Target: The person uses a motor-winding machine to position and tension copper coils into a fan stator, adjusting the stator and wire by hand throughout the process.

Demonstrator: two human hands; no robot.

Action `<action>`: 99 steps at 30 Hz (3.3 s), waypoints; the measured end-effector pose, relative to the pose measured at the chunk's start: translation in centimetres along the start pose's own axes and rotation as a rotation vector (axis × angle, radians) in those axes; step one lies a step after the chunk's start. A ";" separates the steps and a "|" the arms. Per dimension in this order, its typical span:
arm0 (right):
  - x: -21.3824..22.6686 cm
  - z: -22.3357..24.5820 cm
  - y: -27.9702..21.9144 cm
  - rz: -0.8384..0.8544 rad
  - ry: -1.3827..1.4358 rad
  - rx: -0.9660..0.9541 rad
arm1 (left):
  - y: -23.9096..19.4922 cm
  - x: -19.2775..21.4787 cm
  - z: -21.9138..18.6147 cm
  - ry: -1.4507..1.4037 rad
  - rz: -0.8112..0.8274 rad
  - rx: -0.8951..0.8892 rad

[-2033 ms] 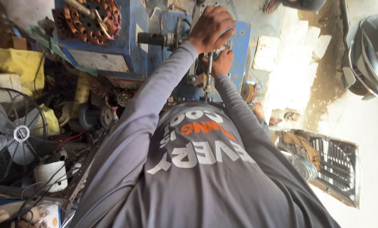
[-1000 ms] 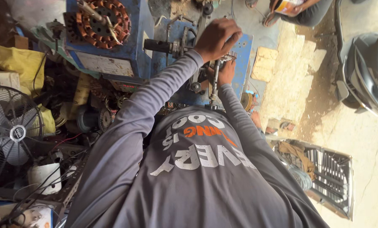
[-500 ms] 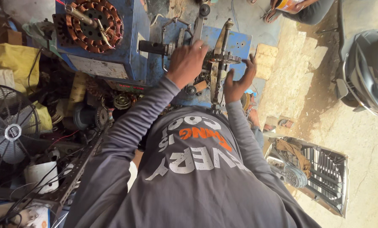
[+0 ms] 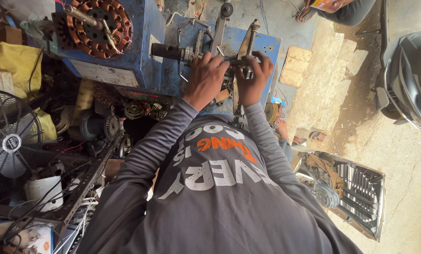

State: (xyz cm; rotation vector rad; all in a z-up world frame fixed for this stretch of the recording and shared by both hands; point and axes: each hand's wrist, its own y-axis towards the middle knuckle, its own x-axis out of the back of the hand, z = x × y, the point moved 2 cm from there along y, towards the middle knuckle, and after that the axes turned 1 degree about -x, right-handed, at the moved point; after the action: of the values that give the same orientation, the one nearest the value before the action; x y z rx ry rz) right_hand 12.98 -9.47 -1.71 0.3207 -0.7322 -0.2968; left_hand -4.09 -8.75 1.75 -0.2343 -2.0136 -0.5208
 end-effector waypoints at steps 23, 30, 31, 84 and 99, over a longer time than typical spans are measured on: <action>-1.1 -6.4 -1.8 -0.020 0.680 -0.252 | 2.6 -1.5 0.4 -0.238 -0.013 0.089; -0.9 -5.7 -1.5 -0.015 0.610 -0.213 | 0.8 -0.9 -2.2 -0.336 -0.174 0.126; -0.9 -5.8 -1.5 -0.013 0.614 -0.213 | 0.4 -0.9 -2.6 -0.340 -0.182 0.121; 3.3 -5.3 2.9 0.399 0.421 0.007 | 2.0 -3.9 -2.5 -0.215 -0.049 0.069; 2.9 -0.7 -1.8 0.083 -0.097 0.250 | 0.3 -1.8 -2.3 0.070 0.182 -0.049</action>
State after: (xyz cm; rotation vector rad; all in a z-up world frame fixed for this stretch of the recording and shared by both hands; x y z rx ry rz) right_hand 15.23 -12.08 -1.15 0.5143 -0.8784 -0.1427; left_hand -1.31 -9.39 1.20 -0.4192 -1.8908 -0.4568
